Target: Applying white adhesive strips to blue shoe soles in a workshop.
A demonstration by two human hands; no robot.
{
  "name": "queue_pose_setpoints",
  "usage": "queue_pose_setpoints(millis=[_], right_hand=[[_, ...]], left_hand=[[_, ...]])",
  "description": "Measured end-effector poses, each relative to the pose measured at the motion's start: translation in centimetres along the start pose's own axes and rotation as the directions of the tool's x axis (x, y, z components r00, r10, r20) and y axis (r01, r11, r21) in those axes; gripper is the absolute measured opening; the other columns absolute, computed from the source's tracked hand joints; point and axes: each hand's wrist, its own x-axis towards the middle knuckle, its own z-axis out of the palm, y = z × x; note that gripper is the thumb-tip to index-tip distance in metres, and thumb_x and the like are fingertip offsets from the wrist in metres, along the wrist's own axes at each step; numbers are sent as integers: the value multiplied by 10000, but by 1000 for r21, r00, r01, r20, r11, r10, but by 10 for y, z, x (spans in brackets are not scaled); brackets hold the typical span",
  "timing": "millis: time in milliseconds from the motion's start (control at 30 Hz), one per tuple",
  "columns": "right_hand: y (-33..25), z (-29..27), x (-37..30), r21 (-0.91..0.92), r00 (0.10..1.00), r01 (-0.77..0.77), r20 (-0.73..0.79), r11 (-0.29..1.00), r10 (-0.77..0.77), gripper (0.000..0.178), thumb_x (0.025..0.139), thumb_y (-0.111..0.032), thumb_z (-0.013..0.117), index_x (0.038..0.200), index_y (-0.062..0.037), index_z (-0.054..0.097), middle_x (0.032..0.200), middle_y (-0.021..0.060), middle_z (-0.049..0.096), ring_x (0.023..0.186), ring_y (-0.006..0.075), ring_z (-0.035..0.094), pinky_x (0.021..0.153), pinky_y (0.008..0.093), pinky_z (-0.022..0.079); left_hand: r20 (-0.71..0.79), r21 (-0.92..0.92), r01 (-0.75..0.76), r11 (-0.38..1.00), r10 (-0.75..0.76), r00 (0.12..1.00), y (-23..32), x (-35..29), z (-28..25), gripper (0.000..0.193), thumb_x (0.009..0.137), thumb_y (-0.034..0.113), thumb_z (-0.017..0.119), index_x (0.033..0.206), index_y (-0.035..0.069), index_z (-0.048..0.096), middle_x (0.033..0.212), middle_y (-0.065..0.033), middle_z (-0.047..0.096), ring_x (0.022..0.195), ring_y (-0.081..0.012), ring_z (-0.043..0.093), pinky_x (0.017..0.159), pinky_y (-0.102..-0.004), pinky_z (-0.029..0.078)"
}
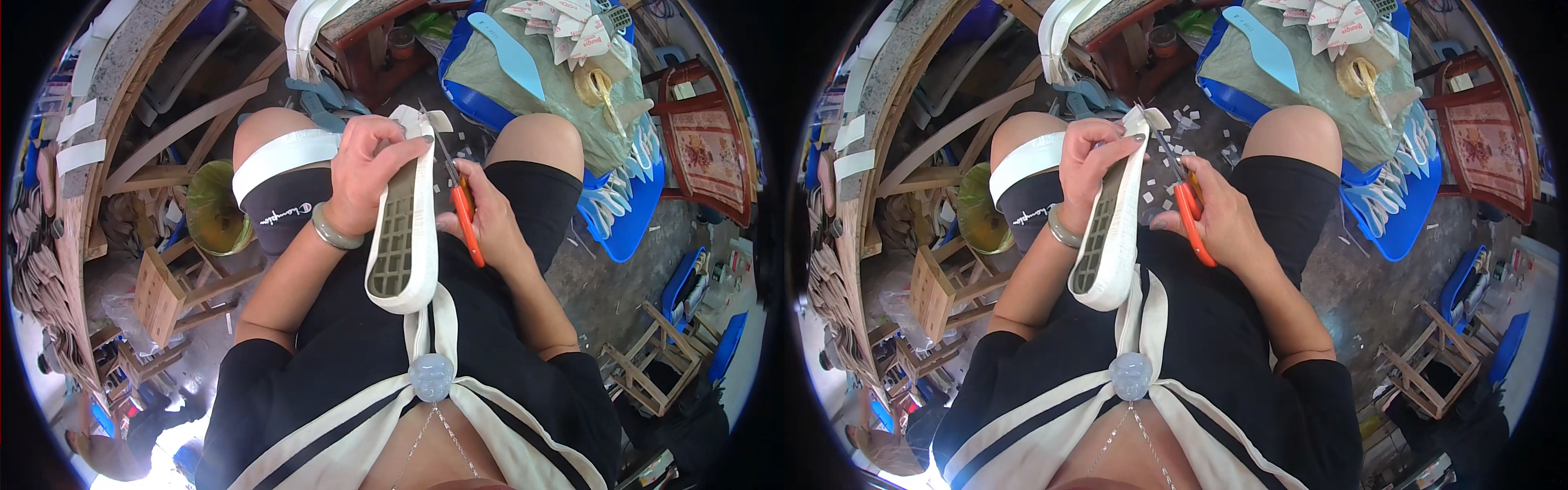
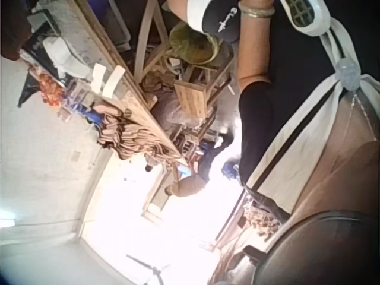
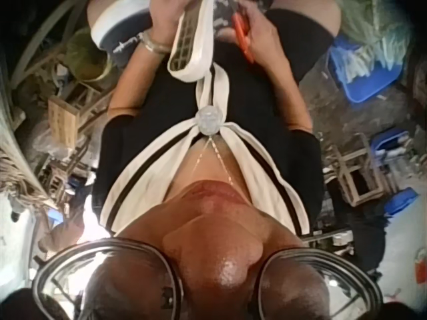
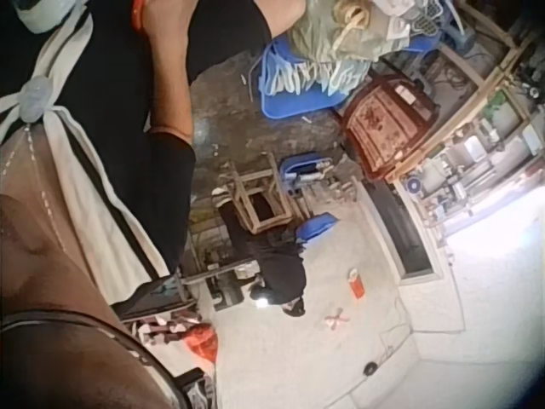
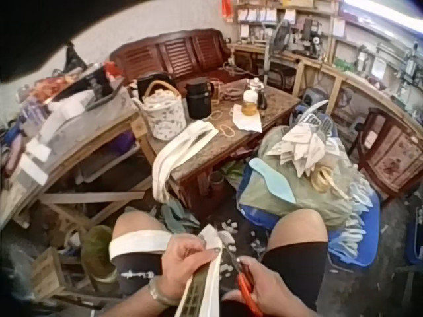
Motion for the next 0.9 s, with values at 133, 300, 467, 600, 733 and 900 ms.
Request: queue_pose_setpoints(millis=[133, 300, 467, 600, 733, 900], right_hand=[[-2, -10, -4, -55, 999, -39, -31, 998, 37, 619, 676, -318, 831, 1140, -15, 556, 864, 117, 636, 786, 243, 645, 724, 316, 502], [30, -45, -26, 31, 968, -138, -207, 990, 142, 541, 665, -234, 851, 1113, -47, 613, 808, 62, 628, 696, 98, 547, 675, 259, 477], [56, -93, -26, -503, 826, -450, -548, 738, 130, 496, 765, -244, 735, 1189, -50, 568, 862, 173, 656, 756, 327, 643, 660, 395, 506], [64, -97, -27, -623, 855, -430, -514, 654, 73, 475, 787, -278, 711, 1212, -107, 586, 804, 181, 655, 725, 324, 653, 657, 393, 507], [49, -104, -25, -698, 885, -421, -455, 579, 96, 502, 778, -313, 716, 1221, -113, 589, 805, 186, 663, 721, 319, 657, 650, 388, 506], [-4, -105, -22, -693, 887, -379, -462, 614, 27, 319, 807, -316, 683, 995, -58, 686, 747, 143, 661, 685, 325, 640, 614, 366, 501]], left_hand=[[43, -253, 326, 911, -326, 944, 3, 3, -1, 168, 800, 33, 691, 954, 58, 631, 966, -76, 518, 773, -137, 554, 663, -258, 468], [317, -621, 700, 352, -705, 635, -6, 10, -2, 266, 907, 223, 611, 1089, 39, 548, 1057, -123, 617, 1004, -234, 590, 779, -311, 507], [461, -839, 543, -41, -583, 669, -5, 15, 1, 272, 930, 204, 566, 1129, 28, 512, 1129, -226, 617, 1061, -338, 614, 902, -425, 517], [551, -784, 606, -132, -597, 583, 5, 13, 11, 304, 934, 228, 563, 1159, 48, 465, 1080, -270, 619, 1010, -380, 630, 859, -468, 535], [538, -740, 670, -60, -652, 535, 12, 15, 22, 302, 915, 208, 593, 1121, 9, 498, 1001, -238, 648, 911, -348, 665, 817, -428, 550], [437, -705, 704, 86, -729, 527, 14, 20, 24, 332, 878, 191, 657, 1113, -16, 547, 971, -111, 651, 879, -198, 658, 786, -332, 542]])
